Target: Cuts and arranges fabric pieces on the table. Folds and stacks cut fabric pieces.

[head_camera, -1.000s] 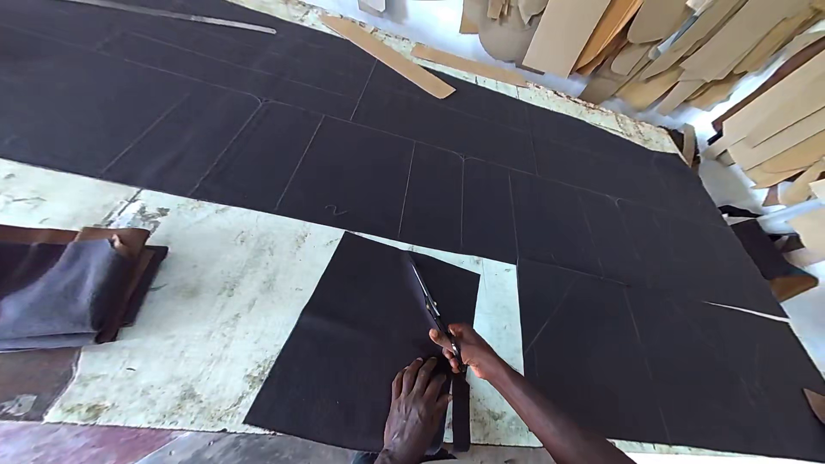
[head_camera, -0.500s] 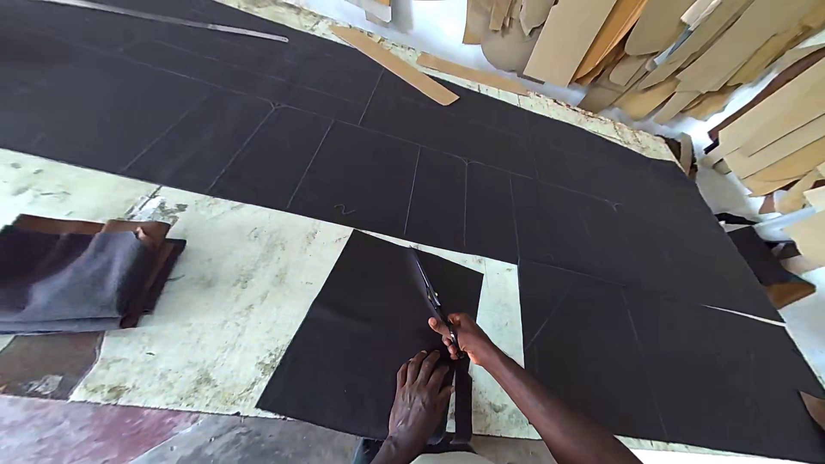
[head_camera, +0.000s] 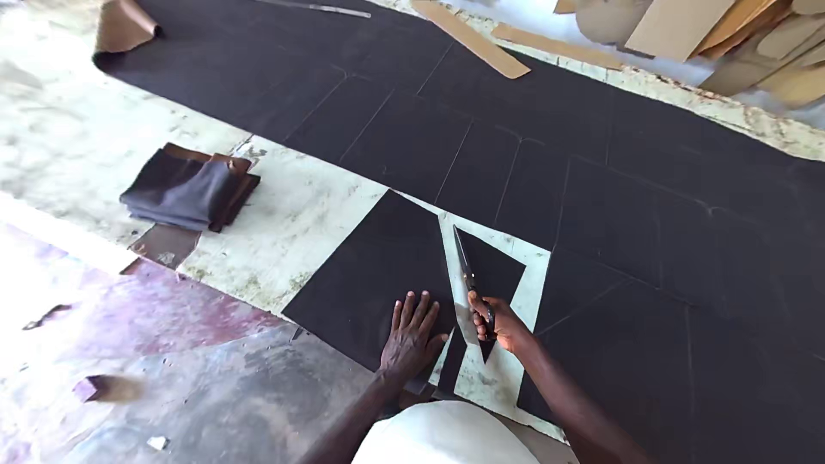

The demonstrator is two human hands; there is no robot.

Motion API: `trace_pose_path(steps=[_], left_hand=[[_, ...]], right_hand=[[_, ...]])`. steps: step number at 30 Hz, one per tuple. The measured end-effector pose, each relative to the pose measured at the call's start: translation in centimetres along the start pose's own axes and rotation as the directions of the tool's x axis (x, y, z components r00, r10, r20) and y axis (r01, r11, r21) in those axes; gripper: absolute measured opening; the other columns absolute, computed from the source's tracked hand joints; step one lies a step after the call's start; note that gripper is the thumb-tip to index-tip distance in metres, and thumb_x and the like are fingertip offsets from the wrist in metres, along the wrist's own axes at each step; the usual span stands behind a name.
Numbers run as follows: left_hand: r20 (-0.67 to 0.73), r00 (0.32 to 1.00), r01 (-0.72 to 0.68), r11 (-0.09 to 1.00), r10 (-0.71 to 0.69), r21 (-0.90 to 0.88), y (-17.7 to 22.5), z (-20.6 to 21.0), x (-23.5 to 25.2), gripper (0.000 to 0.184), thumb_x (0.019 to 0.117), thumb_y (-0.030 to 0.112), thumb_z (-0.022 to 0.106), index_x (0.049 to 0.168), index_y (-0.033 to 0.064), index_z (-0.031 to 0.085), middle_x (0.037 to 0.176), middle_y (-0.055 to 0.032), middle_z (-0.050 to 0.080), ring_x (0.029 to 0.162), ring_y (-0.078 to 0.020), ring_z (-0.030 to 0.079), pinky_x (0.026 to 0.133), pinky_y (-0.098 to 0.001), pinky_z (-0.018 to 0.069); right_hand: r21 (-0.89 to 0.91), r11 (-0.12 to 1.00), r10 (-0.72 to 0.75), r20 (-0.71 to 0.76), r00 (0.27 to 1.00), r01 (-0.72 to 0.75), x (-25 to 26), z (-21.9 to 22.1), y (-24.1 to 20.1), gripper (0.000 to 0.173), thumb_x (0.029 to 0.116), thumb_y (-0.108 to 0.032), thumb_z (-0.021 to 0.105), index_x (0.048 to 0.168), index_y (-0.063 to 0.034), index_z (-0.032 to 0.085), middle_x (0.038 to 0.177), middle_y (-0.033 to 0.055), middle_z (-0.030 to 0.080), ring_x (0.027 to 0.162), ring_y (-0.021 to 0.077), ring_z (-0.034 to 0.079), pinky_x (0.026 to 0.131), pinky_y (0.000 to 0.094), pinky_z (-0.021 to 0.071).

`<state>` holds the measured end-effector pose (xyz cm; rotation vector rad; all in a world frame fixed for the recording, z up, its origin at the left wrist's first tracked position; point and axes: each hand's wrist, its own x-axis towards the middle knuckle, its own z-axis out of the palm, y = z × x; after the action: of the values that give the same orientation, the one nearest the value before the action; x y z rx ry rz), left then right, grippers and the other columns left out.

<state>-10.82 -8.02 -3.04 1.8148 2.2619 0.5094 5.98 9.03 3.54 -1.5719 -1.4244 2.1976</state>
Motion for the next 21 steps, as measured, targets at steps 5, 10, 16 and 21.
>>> trace_pose_path(steps=[5,10,16,21], left_hand=[[0.018,0.999,0.028,0.996,-0.03,0.087,0.1,-0.1,0.6,0.074,0.1031,0.067,0.029,0.161,0.0211,0.036,0.172,-0.0081,0.016,0.159,-0.0355,0.007,0.127,-0.059,0.0062],[0.006,0.995,0.102,0.987,-0.104,0.128,0.3,0.1,2.0,0.074,0.1032,0.067,0.028,0.162,0.0227,0.033,0.173,-0.0061,0.013,0.159,-0.0345,0.004,0.127,-0.0581,0.0048],[-0.156,0.929,0.335,0.941,-0.337,-0.034,2.5,2.1,4.5,0.071,0.1043,0.063,0.034,0.16,0.0182,0.037,0.172,-0.0094,0.016,0.159,-0.0361,0.005,0.126,-0.0608,0.0012],[-0.173,0.92,0.329,0.932,-0.353,-0.152,2.9,0.7,4.9,0.069,0.1037,0.061,0.04,0.156,0.0164,0.043,0.171,-0.0105,0.02,0.159,-0.0353,0.008,0.125,-0.0633,0.0036]], right_hand=[[-0.017,1.0,0.009,0.088,0.996,-0.007,-4.1,-6.6,2.9,0.042,0.1036,-0.048,0.056,0.099,-0.0064,0.06,0.064,0.0013,0.05,0.048,0.0104,0.052,0.048,0.0253,0.0516],[-0.047,0.999,0.003,0.285,0.959,0.011,-8.2,-10.7,5.0,0.042,0.0956,-0.05,0.064,0.099,-0.0091,0.059,0.065,-0.002,0.053,0.05,0.0095,0.056,0.049,0.0244,0.0538],[-0.056,0.998,0.011,0.398,0.918,0.013,-10.7,-10.8,7.8,0.046,0.0911,-0.055,0.069,0.098,-0.0111,0.058,0.066,-0.0021,0.056,0.05,0.0101,0.056,0.046,0.0247,0.0507],[-0.077,0.996,-0.021,0.284,0.959,0.045,-11.7,-10.5,9.5,0.05,0.0864,-0.057,0.073,0.095,-0.0106,0.058,0.064,-0.0014,0.056,0.047,0.0112,0.055,0.044,0.0266,0.0496]])
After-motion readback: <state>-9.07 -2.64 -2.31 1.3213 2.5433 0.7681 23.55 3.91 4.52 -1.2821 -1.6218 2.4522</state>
